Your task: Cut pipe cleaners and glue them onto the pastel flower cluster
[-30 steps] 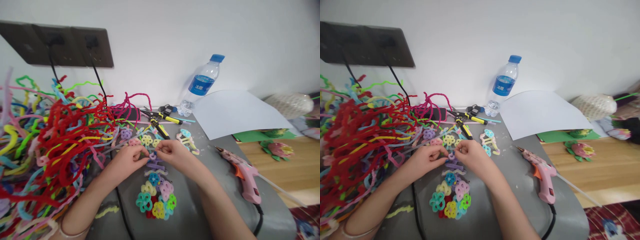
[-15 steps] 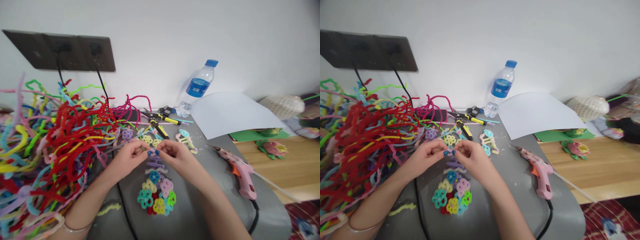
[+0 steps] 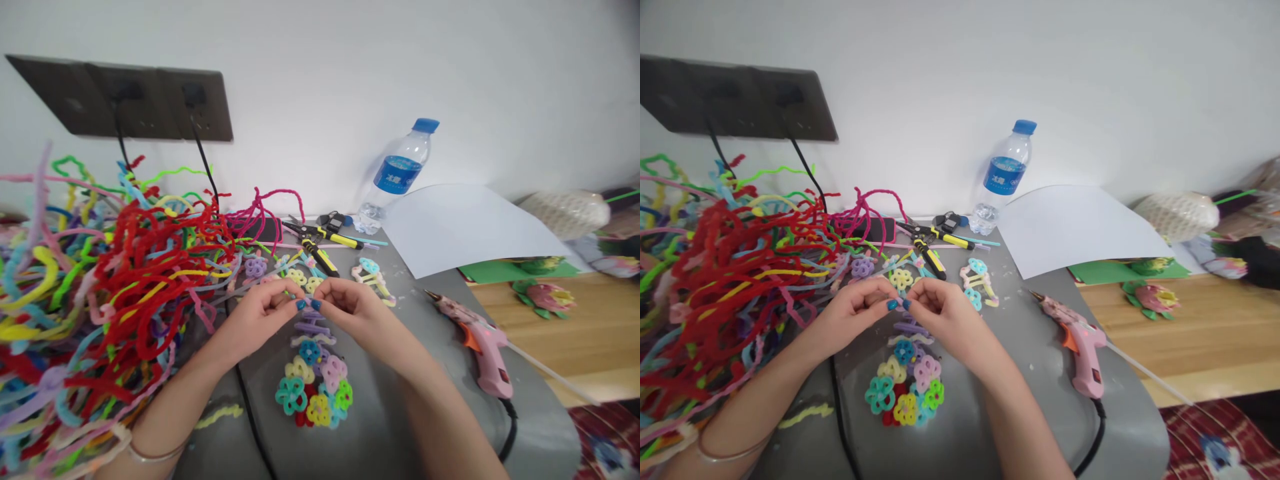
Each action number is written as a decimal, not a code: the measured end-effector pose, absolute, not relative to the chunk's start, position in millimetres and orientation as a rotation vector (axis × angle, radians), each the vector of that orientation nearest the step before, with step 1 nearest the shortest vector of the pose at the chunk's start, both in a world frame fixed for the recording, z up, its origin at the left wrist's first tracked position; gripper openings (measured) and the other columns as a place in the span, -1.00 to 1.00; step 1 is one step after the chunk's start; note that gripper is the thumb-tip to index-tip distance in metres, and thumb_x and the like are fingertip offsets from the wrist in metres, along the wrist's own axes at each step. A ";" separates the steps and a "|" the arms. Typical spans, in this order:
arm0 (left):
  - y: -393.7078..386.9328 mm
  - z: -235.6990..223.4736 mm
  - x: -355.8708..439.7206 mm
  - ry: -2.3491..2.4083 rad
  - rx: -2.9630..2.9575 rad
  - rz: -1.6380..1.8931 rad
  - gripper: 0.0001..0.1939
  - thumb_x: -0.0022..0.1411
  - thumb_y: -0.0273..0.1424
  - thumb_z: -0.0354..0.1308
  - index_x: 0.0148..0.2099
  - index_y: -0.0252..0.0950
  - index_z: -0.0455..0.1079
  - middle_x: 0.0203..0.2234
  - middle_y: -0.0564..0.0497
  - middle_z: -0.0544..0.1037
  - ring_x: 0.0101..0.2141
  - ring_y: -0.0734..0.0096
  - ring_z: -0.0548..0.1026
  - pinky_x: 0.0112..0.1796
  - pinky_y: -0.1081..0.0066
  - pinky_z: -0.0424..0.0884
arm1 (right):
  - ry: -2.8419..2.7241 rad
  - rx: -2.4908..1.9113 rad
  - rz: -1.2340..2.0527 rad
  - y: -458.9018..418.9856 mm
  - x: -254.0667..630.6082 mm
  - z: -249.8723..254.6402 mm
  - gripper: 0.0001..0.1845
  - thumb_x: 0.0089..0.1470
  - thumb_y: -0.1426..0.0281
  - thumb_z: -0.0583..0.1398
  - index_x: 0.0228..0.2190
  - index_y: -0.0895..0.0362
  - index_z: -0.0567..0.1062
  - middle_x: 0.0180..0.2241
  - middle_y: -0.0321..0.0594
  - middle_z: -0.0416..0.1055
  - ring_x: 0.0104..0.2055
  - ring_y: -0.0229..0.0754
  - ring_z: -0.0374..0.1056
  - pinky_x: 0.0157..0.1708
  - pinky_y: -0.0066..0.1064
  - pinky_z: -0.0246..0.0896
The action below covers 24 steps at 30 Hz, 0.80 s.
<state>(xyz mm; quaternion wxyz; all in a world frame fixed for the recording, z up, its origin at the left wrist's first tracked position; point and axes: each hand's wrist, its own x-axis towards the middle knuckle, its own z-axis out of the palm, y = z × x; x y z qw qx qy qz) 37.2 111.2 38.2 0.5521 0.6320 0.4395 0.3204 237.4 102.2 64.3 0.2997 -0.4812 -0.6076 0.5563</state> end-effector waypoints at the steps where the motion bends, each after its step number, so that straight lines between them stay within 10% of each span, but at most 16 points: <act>1: 111.1 38.0 37.5 1.039 1.498 0.761 -0.77 0.25 -0.22 0.17 -0.23 -0.29 0.45 -0.60 0.22 0.11 -0.59 0.57 0.05 -0.57 0.52 -0.06 | -1.623 -1.280 1.475 102.5 237.7 64.6 -0.81 0.07 0.23 0.22 -0.44 0.09 0.42 -0.53 -0.38 0.22 -0.47 -0.27 0.10 -0.49 -0.42 -0.01; 24: 112.6 42.5 39.6 1.082 1.459 0.844 -0.79 0.19 -0.24 0.20 -0.27 -0.31 0.45 -0.61 0.21 0.20 -0.59 0.54 0.14 -0.58 0.50 0.05 | -1.571 -1.338 1.244 97.3 237.0 60.8 -0.78 0.08 0.21 0.19 -0.41 0.11 0.46 -0.59 -0.41 0.19 -0.54 -0.29 0.08 -0.55 -0.44 -0.02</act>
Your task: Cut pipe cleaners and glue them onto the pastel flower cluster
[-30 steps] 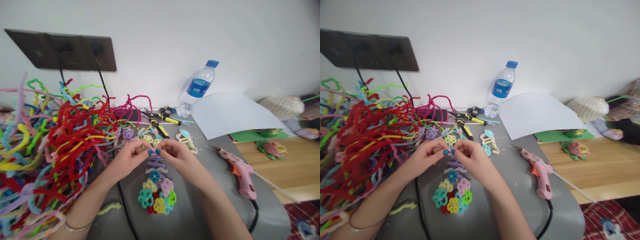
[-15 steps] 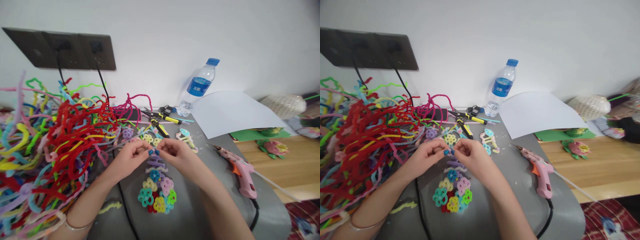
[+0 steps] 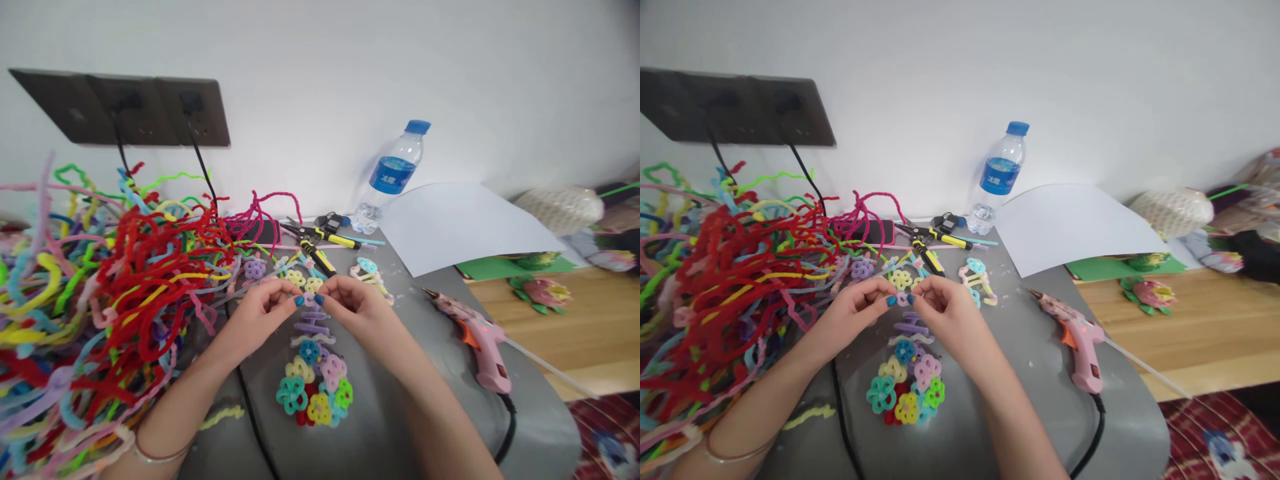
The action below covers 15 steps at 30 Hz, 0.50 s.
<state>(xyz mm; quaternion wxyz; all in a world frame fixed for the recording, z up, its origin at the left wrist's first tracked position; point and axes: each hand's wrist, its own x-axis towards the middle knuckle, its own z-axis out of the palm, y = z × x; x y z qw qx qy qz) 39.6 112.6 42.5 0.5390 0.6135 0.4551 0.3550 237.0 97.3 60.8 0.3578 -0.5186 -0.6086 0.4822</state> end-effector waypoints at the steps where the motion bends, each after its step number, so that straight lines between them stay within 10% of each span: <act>1: 112.4 42.8 39.8 1.080 1.450 0.850 -0.78 0.19 -0.23 0.21 -0.27 -0.31 0.45 -0.61 0.21 0.20 -0.59 0.54 0.15 -0.58 0.50 0.06 | -1.584 -1.330 1.189 96.2 237.1 60.5 -0.80 0.10 0.23 0.19 -0.41 0.11 0.46 -0.59 -0.42 0.18 -0.54 -0.29 0.07 -0.55 -0.44 -0.02; 7: 109.6 44.1 41.5 0.992 1.342 0.846 -0.71 0.20 -0.17 0.26 -0.20 -0.30 0.45 -0.50 0.13 0.37 -0.54 0.50 0.33 -0.53 0.48 0.25 | -1.709 -1.203 0.737 89.1 238.6 56.7 -0.90 0.13 0.47 0.16 -0.38 0.09 0.49 -0.50 -0.34 0.40 -0.49 -0.30 0.31 -0.46 -0.48 0.19; 15: 108.8 46.0 44.9 0.984 1.459 0.909 -0.82 0.23 -0.26 0.25 -0.29 -0.29 0.47 -0.46 0.10 0.38 -0.47 0.49 0.29 -0.46 0.47 0.20 | -1.510 -1.183 1.127 84.4 235.4 55.9 -0.93 0.13 0.35 0.21 -0.36 0.08 0.47 -0.51 -0.30 0.49 -0.46 -0.21 0.48 -0.43 -0.43 0.36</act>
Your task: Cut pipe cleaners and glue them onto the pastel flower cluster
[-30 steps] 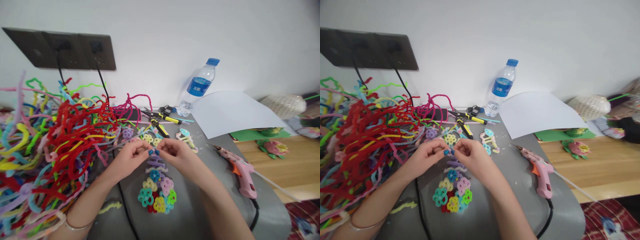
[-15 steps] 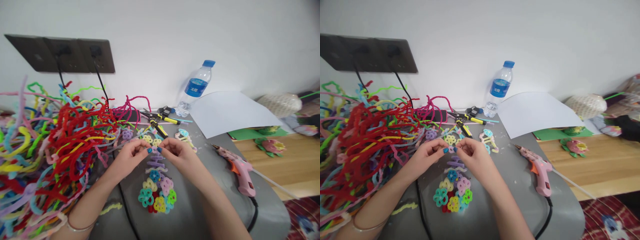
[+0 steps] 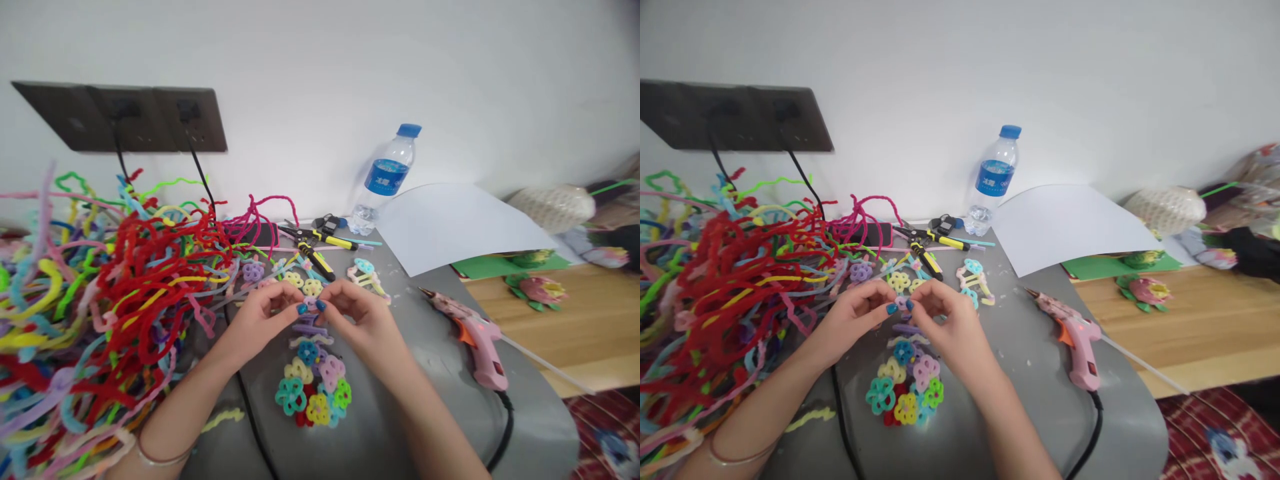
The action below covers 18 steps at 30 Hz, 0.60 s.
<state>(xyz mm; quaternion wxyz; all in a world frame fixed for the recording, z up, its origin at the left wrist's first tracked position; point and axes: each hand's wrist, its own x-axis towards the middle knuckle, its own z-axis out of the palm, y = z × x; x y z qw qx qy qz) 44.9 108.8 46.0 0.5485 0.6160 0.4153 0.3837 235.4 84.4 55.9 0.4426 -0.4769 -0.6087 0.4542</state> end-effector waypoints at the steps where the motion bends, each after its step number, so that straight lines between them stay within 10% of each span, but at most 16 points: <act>1: 108.8 46.0 45.0 0.982 1.465 0.908 -0.82 0.23 -0.26 0.25 -0.30 -0.29 0.47 -0.48 0.10 0.37 -0.48 0.49 0.28 -0.46 0.46 0.19 | -1.489 -1.178 1.167 84.1 234.4 55.7 -0.93 0.12 0.35 0.22 -0.37 0.08 0.47 -0.51 -0.30 0.49 -0.46 -0.21 0.49 -0.42 -0.43 0.37; 18: 104.9 51.0 47.0 0.972 1.323 0.897 -0.66 0.16 -0.11 0.31 -0.39 -0.27 0.39 -0.54 0.14 0.31 -0.51 0.50 0.21 -0.48 0.45 0.12 | -1.314 -1.105 1.376 84.1 229.0 52.1 -0.76 0.11 0.19 0.34 -0.36 0.08 0.47 -0.48 -0.29 0.52 -0.41 -0.20 0.52 -0.33 -0.36 0.49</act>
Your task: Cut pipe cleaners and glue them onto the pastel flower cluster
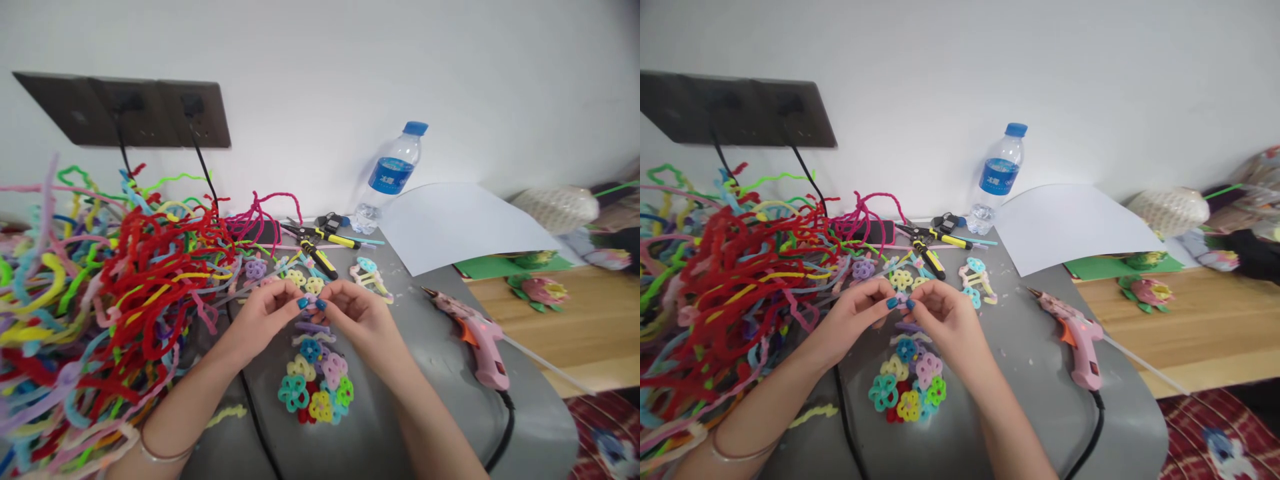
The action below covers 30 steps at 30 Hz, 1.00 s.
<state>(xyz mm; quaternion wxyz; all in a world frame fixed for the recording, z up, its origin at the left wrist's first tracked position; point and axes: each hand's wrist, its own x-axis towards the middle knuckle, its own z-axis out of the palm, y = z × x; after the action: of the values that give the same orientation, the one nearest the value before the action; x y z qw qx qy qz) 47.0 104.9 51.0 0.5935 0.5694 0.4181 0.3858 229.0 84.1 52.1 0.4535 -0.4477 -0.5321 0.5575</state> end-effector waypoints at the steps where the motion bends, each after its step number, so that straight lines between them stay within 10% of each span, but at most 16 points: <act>1: 104.8 50.9 47.0 0.970 1.313 0.894 -0.65 0.16 -0.10 0.31 -0.39 -0.27 0.38 -0.54 0.15 0.30 -0.52 0.50 0.21 -0.48 0.45 0.11 | -1.327 -1.112 1.361 83.5 229.0 53.0 -0.76 0.11 0.19 0.33 -0.35 0.08 0.47 -0.47 -0.28 0.53 -0.40 -0.19 0.53 -0.32 -0.35 0.49; 18: 101.8 50.7 48.5 0.992 1.447 0.936 -0.68 0.22 -0.14 0.23 -0.41 -0.25 0.29 -0.53 0.14 0.28 -0.48 0.46 0.23 -0.44 0.44 0.16 | -1.858 -1.040 0.614 73.0 236.7 50.0 -0.87 0.28 0.50 0.15 -0.30 0.04 0.43 -0.35 -0.23 0.54 -0.34 -0.21 0.49 -0.31 -0.44 0.41; 30: 100.0 44.8 46.4 1.044 1.788 1.098 -0.85 0.29 -0.40 0.14 -0.37 -0.24 0.35 -0.51 0.10 0.35 -0.49 0.45 0.28 -0.45 0.44 0.19 | -1.590 -1.174 0.714 58.1 242.9 48.3 -0.92 0.25 0.40 0.20 -0.20 0.02 0.45 -0.30 -0.21 0.56 -0.33 -0.18 0.53 -0.32 -0.39 0.47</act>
<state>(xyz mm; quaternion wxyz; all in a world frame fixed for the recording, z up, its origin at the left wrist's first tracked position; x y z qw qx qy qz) 46.4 100.0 44.8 0.3886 0.7030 0.4103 0.4318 242.9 58.1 48.3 0.4969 -0.4847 -0.6567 0.2948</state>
